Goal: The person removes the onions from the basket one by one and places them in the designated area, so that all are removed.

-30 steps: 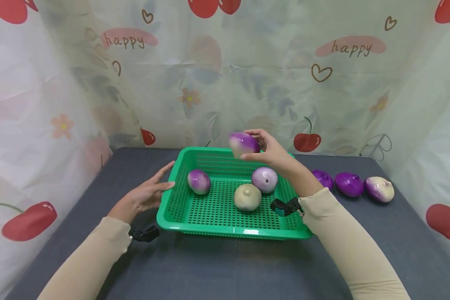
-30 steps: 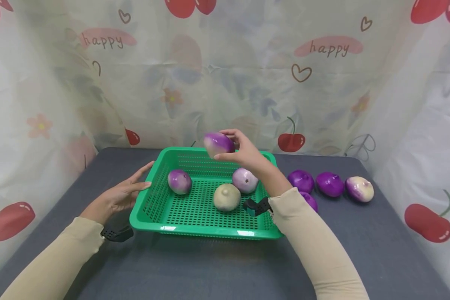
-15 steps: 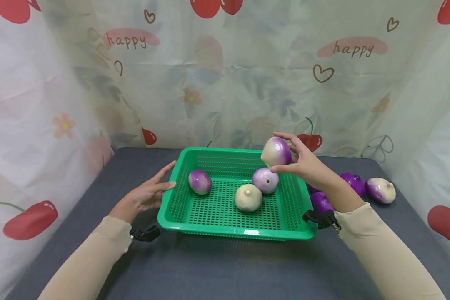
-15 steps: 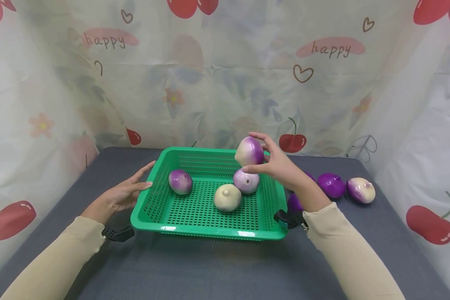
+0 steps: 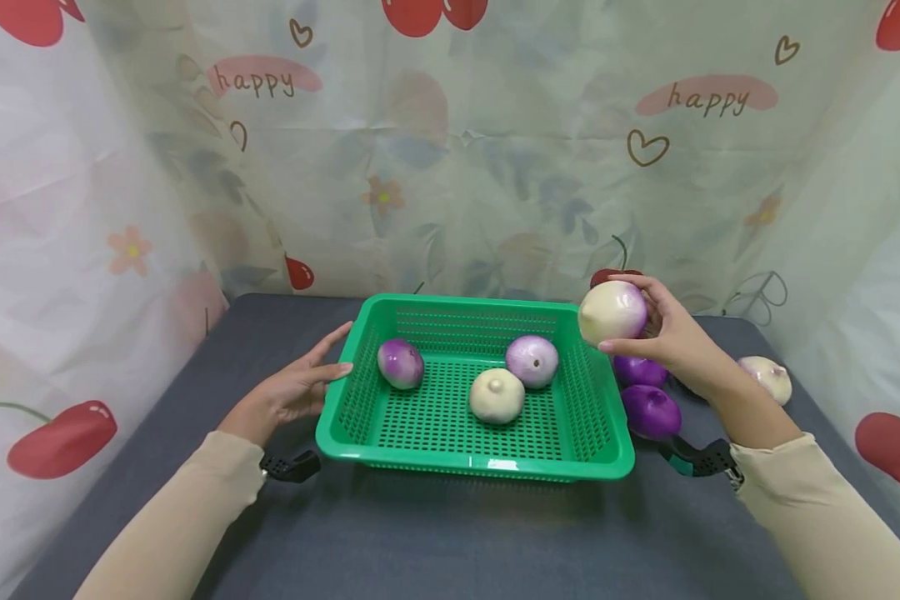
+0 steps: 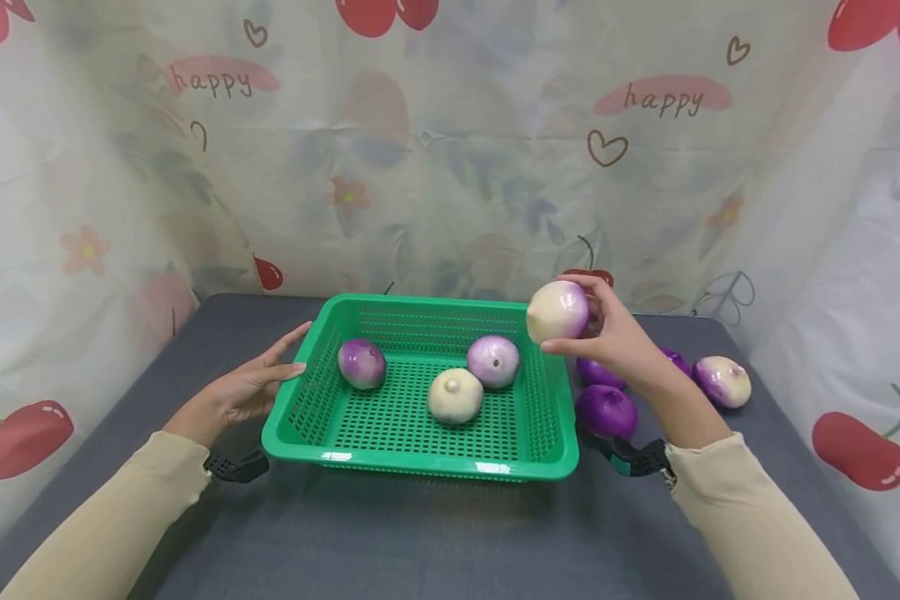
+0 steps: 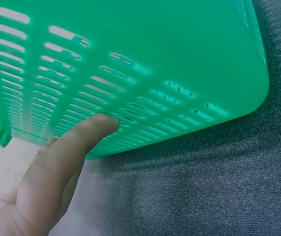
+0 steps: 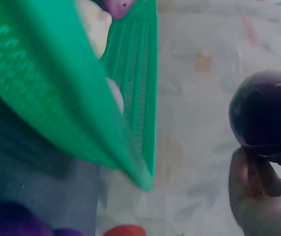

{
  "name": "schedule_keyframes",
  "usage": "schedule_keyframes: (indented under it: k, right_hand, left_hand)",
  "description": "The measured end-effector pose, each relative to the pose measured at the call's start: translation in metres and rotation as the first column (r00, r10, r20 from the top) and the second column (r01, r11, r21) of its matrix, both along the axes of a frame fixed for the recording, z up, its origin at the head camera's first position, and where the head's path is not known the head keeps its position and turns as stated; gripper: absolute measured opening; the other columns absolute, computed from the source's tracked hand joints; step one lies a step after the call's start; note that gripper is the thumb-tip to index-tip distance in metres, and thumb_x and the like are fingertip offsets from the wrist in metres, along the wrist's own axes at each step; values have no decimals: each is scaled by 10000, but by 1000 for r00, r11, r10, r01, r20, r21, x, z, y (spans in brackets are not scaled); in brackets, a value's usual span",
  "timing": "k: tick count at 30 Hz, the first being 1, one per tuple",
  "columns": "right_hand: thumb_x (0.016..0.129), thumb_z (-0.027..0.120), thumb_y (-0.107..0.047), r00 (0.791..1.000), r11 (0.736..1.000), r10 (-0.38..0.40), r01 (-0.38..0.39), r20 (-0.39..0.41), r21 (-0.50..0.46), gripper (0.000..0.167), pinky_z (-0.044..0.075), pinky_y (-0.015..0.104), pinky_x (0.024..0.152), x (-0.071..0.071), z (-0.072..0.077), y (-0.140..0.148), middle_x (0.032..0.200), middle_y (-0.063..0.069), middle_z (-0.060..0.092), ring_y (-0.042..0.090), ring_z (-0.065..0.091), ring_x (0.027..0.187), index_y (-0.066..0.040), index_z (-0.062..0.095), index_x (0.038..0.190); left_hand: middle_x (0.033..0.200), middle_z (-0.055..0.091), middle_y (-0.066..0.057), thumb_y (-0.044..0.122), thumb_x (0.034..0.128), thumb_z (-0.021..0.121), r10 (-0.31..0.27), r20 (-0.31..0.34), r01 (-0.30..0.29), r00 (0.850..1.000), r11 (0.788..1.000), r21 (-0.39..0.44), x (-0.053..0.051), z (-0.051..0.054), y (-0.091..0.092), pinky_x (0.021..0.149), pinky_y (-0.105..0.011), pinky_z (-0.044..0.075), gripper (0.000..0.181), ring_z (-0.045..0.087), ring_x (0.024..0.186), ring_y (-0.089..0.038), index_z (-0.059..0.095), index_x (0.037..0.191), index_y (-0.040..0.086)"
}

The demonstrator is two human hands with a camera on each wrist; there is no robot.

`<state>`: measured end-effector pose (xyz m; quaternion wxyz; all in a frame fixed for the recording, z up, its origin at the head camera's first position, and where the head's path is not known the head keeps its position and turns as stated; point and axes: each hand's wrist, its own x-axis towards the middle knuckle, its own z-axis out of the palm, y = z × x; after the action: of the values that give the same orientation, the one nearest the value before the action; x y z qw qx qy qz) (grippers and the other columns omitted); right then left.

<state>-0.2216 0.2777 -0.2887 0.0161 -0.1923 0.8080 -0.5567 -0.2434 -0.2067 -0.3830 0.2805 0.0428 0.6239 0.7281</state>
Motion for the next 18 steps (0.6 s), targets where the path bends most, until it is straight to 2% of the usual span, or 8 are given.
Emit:
schedule_keyframes:
  k: [5,10,13,18]
  right_hand:
    - [826,716,42,998,998,-63,63,33,-14,726,497,141,829,7,-5,21,1286,-57,438,26,520,1105,-222,349,1394]
    - [849,678,65,996,996,-80,82,32,-41,789,501,135,806,14,-13,41,1242,-21,445,28,563,1040,-247,276,1453]
    - [872,636,83,997,992,-61,65,38,-105,761,511,142,781,19,-20,53,1224,-12,447,35,577,1007,-272,287,1448]
    - [873,594,136,997,978,-21,35,69,-206,690,526,146,780,27,-37,71,1253,-32,413,32,542,1023,-243,367,1403]
  left_hand:
    - [1509,252,-241,161,1018,505,-2,-5,2,1000,1000,-6,-1,0,-1,853,-536,540,758,677,1020,-258,43,1522,488]
    - [1512,250,-251,167,1016,510,-1,-12,1,1000,1000,-14,-2,-1,-1,861,-547,533,761,667,1042,-274,43,1519,495]
    - [1510,258,-251,164,1013,516,0,-11,0,1000,1000,-11,-1,-2,-1,863,-547,532,765,662,1053,-283,47,1519,495]
    - [1498,280,-250,167,1003,538,7,-8,-7,1000,1000,-5,0,-1,-1,855,-542,537,778,666,1045,-285,56,1520,492]
